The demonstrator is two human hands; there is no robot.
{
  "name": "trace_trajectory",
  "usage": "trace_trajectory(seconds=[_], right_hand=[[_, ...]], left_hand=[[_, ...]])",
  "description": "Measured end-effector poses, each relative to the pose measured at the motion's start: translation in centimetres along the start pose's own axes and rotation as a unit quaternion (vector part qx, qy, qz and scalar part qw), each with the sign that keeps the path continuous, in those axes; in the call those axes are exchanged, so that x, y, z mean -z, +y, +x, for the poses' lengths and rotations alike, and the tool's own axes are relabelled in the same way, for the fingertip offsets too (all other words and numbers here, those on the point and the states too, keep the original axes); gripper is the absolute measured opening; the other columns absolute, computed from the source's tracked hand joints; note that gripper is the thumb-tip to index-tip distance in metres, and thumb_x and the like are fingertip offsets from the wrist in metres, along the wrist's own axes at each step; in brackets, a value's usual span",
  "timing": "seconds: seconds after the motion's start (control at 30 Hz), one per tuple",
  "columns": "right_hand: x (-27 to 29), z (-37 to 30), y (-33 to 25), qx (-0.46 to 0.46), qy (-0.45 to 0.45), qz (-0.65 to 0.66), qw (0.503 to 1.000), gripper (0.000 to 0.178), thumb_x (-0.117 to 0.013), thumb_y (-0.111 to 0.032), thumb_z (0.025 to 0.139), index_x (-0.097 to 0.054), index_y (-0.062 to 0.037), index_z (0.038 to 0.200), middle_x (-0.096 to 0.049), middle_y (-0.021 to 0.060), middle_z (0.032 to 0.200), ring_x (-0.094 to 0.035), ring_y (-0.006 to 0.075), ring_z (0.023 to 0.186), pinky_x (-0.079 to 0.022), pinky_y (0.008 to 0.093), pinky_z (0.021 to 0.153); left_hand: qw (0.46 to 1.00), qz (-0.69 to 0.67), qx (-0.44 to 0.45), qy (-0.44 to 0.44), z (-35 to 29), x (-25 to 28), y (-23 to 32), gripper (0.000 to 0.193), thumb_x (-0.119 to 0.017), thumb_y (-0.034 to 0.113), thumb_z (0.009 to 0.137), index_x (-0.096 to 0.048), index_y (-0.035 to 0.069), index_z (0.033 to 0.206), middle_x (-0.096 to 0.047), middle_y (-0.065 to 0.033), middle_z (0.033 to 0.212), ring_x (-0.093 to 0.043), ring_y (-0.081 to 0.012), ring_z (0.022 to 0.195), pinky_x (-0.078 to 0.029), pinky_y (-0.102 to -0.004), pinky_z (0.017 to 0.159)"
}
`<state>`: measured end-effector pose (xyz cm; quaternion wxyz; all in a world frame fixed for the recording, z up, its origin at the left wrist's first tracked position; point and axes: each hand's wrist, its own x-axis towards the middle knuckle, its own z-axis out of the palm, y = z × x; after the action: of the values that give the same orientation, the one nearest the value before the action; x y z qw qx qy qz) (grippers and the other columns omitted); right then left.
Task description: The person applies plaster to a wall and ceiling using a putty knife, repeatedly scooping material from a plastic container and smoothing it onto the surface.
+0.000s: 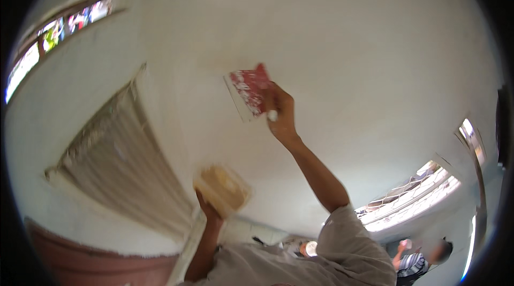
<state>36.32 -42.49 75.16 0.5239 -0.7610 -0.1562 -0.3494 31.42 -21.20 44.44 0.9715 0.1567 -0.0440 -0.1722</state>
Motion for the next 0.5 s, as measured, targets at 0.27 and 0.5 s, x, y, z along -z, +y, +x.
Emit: trace_trajectory(seconds=[0.27, 0.5], right_hand=[[-3.9, -16.1, -1.0, -0.290, -0.017, 0.112, 0.950, 0.021, -0.063, -0.013, 0.101, -0.059, 0.0027, 0.115, -0.074, 0.0122, 0.106, -0.069, 0.0124, 0.088, -0.055, 0.0269, 0.076], [-6.5, -21.6, -0.3, -0.128, -0.330, -0.341, 0.871, 0.023, -0.060, -0.008, 0.093, -0.057, -0.0015, 0.114, -0.070, 0.0149, 0.076, -0.071, 0.0313, 0.066, -0.057, 0.0401, 0.059]], left_hand=[[0.986, 0.070, -0.024, 0.150, -2.0, -1.5, 2.2, 0.083, -0.036, 0.074, 0.096, -0.036, 0.015, 0.155, -0.046, -0.0082, 0.151, -0.048, -0.0297, 0.134, -0.041, -0.0478, 0.111], [0.986, 0.114, -0.071, 0.101, -4.1, 2.7, -1.9, 0.072, -0.026, 0.066, 0.104, -0.039, 0.015, 0.152, -0.049, -0.0083, 0.148, -0.048, -0.0260, 0.134, -0.040, -0.0400, 0.112]])
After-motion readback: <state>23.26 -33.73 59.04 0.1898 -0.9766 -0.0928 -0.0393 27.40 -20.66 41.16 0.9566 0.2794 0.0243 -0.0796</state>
